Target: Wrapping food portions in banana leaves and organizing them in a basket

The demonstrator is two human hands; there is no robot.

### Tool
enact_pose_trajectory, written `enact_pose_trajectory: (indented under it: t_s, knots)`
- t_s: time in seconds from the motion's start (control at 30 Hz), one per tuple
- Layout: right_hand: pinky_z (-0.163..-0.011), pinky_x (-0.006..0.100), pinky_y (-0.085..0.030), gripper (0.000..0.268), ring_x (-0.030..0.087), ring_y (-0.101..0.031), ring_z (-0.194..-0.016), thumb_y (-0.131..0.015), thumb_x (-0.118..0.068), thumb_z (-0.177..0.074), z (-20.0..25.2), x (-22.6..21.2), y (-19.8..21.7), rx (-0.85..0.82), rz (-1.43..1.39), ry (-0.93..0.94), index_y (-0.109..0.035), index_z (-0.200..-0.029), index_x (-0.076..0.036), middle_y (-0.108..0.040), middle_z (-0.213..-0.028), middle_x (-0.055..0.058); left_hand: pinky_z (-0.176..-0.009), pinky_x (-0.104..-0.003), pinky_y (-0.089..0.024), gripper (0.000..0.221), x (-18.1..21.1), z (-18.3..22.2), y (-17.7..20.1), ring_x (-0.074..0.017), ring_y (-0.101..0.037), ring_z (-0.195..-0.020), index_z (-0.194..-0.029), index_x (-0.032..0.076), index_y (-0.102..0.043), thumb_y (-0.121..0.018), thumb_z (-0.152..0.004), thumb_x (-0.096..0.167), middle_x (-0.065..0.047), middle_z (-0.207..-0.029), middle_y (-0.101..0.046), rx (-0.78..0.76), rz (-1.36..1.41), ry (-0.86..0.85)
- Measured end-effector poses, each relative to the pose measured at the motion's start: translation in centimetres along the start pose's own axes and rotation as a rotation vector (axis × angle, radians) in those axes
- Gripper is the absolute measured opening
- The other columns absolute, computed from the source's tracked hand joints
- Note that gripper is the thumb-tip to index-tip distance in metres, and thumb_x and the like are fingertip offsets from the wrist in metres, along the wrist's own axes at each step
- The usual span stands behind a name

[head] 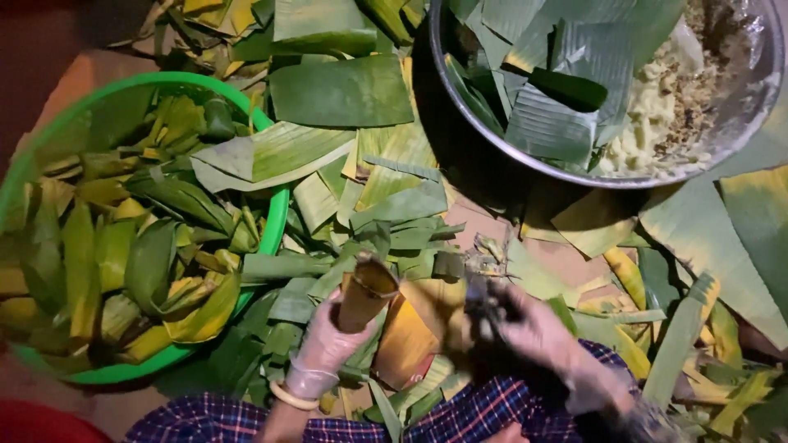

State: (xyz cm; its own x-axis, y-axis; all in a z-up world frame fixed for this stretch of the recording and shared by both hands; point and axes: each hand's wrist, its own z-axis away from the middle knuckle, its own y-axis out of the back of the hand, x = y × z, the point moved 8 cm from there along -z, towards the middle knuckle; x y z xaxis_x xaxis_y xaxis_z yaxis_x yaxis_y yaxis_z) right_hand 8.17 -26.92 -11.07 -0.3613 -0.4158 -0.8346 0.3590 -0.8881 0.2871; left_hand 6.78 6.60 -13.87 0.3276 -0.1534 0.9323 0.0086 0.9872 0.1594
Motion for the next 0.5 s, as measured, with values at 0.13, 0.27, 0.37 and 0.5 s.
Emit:
enact_pose_trajectory:
  t_s: [0.13, 0.27, 0.37, 0.5]
  knots:
    - [-0.072, 0.032, -0.061, 0.095, 0.016, -0.068, -0.083, -0.076, -0.076, -0.061, 3.2, -2.4, -4.9, -0.347, 0.255, 0.166, -0.058, -0.134, -0.018, -0.069, -0.100, 0.003, -0.098, -0.026, -0.062, 0.047, 8.8, 2.3, -2.5, -0.0199, -0.074, -0.105, -0.119, 0.011, -0.071, -0.084, -0.074, 0.004, -0.008, -0.119, -0.075, -0.216, 0.023, -0.387]
    - [-0.089, 0.039, -0.056, 0.132, 0.021, -0.063, -0.109, -0.054, -0.104, -0.047, 3.8, -3.4, -6.8, -0.391, 0.330, 0.132, -0.048, -0.148, -0.019, -0.065, -0.125, 0.007, -0.069, -0.028, -0.057, 0.018, 8.0, 3.9, -4.0, -0.0187, -0.068, -0.076, -0.084, 0.010, -0.072, -0.083, -0.072, 0.018, -0.004, -0.087, -0.073, -0.279, -0.355, -0.517]
    - [-0.071, 0.024, -0.069, 0.100, 0.011, -0.082, -0.080, -0.088, -0.053, -0.059, 3.1, -1.6, -6.1, -0.213, 0.227, 0.101, -0.052, -0.147, -0.018, -0.086, -0.112, 0.003, -0.068, -0.026, -0.056, 0.021, 8.3, 4.1, -4.2, -0.0168, -0.068, -0.077, -0.091, 0.009, -0.070, -0.082, -0.077, 0.020, -0.005, -0.088, -0.073, -0.304, -0.331, -0.650]
    - [-0.041, 0.027, -0.040, 0.046, 0.013, -0.055, -0.044, -0.089, -0.033, -0.068, 2.5, -0.7, -5.1, -0.206, 0.048, -0.063, -0.084, -0.101, -0.001, -0.074, -0.063, 0.003, -0.067, -0.016, -0.066, 0.018, 7.0, 3.0, -4.7, -0.0162, -0.077, -0.084, -0.099, 0.002, -0.070, -0.073, -0.082, 0.005, -0.011, -0.094, -0.076, -0.396, -0.229, -0.609]
